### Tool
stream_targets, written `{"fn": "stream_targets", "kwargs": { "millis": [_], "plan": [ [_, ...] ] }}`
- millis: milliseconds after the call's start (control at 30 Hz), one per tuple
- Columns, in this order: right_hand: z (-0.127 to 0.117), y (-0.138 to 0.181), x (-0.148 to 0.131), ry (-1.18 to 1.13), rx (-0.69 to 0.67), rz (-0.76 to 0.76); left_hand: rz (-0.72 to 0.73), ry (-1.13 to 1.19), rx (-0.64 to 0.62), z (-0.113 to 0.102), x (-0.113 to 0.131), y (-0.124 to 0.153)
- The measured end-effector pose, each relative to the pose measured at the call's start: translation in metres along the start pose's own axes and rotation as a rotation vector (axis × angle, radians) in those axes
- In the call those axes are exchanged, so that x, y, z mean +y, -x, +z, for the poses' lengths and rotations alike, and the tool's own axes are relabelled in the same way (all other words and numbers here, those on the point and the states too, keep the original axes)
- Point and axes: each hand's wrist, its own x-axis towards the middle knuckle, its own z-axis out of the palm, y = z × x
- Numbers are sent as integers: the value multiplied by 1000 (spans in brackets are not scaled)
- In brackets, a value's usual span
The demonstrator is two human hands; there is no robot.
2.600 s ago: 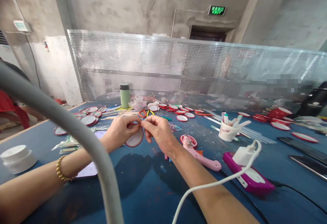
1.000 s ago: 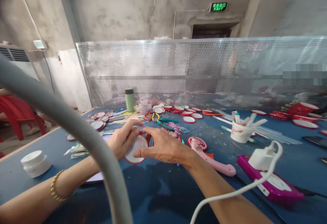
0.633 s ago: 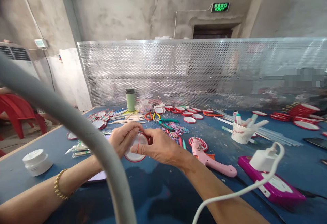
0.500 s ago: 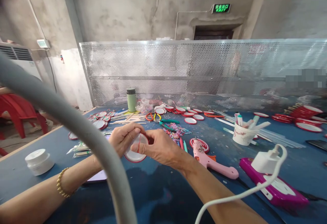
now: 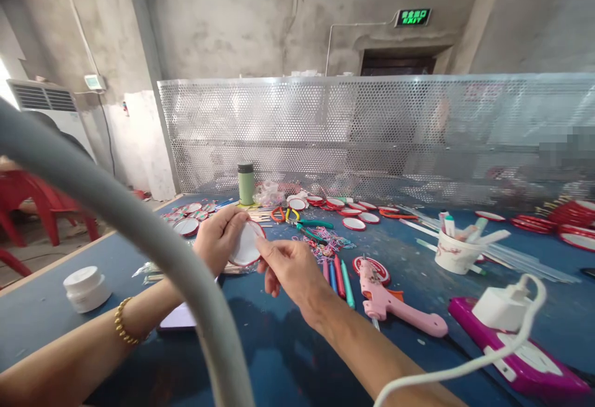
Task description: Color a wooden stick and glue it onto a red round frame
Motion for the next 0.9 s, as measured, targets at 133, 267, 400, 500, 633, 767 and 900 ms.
{"fn": "stream_targets", "kwargs": {
  "millis": [133,267,400,500,633,767,900],
  "plan": [
    [13,7,0,-159,30,10,-72,-2,67,-3,-5,-8],
    [23,13,5,-264,-82,63,-103,4,74,-3,-7,-10],
    [27,14,9,-379,-130,130,-113,29,76,0,-7,-9],
    [27,13,12,-401,-156,152,-120,71,56,1,-6,-8],
    [26,11,12,-399,-164,146,-134,98,41,3,-5,-7],
    [25,11,11,-407,-131,122,-134,104,43,4,-2,-5],
    [25,11,10,-455,-108,123,-111,125,42,5,-1,-2]
  ]
}}
